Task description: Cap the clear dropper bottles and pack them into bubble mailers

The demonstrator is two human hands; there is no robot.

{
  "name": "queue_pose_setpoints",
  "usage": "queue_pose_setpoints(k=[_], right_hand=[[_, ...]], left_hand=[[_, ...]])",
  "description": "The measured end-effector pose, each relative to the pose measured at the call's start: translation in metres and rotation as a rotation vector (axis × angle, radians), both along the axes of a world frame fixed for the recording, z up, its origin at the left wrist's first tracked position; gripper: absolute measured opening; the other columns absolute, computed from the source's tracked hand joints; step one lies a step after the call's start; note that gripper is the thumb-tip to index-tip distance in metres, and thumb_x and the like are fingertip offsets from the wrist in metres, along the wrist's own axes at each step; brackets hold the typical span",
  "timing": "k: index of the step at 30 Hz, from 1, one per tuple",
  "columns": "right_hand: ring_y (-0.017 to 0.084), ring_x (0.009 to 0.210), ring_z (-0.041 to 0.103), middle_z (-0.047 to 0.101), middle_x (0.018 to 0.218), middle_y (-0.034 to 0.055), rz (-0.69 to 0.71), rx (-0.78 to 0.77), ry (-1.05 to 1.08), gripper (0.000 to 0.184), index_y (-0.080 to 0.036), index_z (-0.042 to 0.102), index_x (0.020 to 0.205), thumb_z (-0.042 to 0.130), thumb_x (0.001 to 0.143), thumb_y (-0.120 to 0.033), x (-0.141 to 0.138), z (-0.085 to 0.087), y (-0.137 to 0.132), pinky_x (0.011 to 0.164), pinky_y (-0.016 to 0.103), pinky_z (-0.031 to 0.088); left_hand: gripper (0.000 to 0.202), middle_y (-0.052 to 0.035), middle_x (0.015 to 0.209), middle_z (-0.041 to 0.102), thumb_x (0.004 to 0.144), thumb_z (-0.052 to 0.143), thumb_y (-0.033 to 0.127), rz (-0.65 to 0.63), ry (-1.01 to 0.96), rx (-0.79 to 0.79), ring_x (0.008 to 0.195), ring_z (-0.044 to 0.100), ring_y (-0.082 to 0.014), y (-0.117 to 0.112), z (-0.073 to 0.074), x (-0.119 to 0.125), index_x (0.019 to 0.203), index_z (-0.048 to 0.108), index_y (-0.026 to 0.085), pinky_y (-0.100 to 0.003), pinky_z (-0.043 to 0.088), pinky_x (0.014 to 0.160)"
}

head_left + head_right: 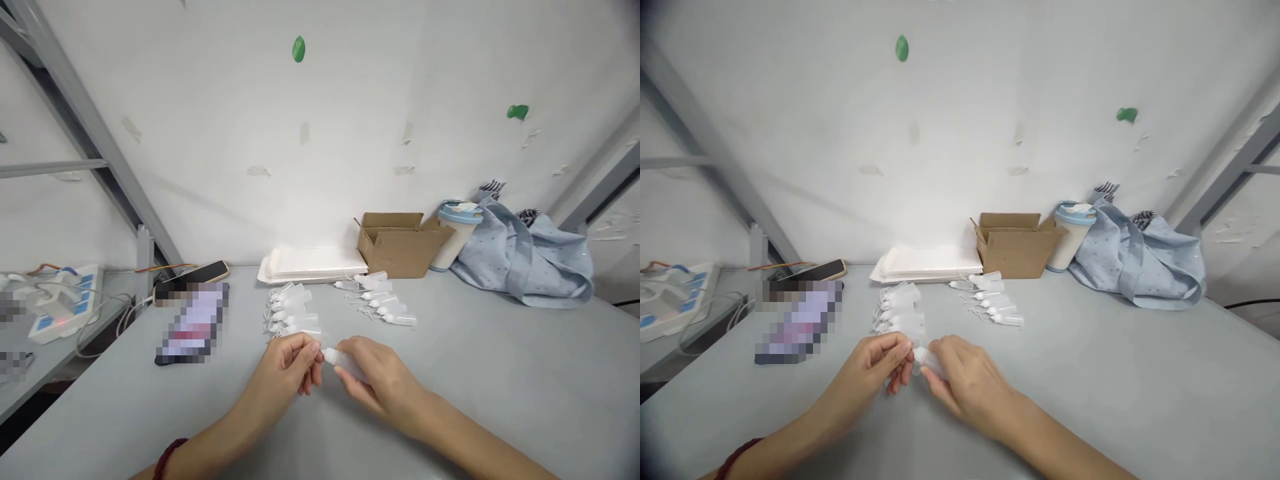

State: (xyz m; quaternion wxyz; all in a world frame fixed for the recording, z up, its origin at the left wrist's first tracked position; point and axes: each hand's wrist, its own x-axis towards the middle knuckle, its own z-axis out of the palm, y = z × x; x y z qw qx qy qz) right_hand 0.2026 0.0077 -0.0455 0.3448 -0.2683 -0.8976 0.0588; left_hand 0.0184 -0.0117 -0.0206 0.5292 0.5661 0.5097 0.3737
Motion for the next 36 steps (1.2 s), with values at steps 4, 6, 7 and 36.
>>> queue_pose_setpoints(k=[4,6,7,36], right_hand=[[0.015,0.061,0.051,0.056,0.073,0.0049,-0.014,0.07,-0.037,0.016,-0.015,0.045,0.103,0.036,0.095,-0.026,-0.001,0.001,0.0,0.052,0.024,0.042],[0.015,0.06,0.05,0.055,0.071,0.0041,-0.03,0.088,-0.045,0.018,-0.015,0.045,0.103,0.033,0.096,-0.027,-0.002,0.002,0.0,0.05,0.023,0.041],[0.015,0.06,0.049,0.055,0.071,0.0041,-0.038,0.092,-0.049,0.02,-0.015,0.046,0.104,0.032,0.097,-0.027,-0.002,0.003,0.001,0.049,0.023,0.04],[0.013,0.062,0.049,0.051,0.079,0.0049,-0.003,0.064,-0.017,0.021,-0.013,0.049,0.109,0.036,0.092,-0.014,0.002,-0.003,0.009,0.052,0.022,0.04]], left_hand=[[0.034,0.0017,0.054,0.053,0.084,0.045,0.043,0.012,0.018,0.046,0.046,0.045,-0.0097,-0.001,0.0,0.0,0.067,0.053,0.016,-0.022,0.037,0.049],[0.034,0.0011,0.055,0.054,0.085,0.044,0.043,0.005,0.046,0.073,0.047,0.046,-0.0099,0.001,0.001,-0.002,0.067,0.053,0.016,-0.022,0.038,0.05],[0.035,0.0006,0.056,0.055,0.086,0.043,0.042,-0.005,0.065,0.085,0.047,0.046,-0.01,0.002,0.002,-0.004,0.067,0.054,0.015,-0.022,0.038,0.049],[0.023,0.0017,0.058,0.059,0.082,0.055,0.03,0.084,0.259,0.247,0.05,0.051,-0.01,-0.006,0.009,-0.005,0.063,0.059,0.018,-0.02,0.042,0.05]])
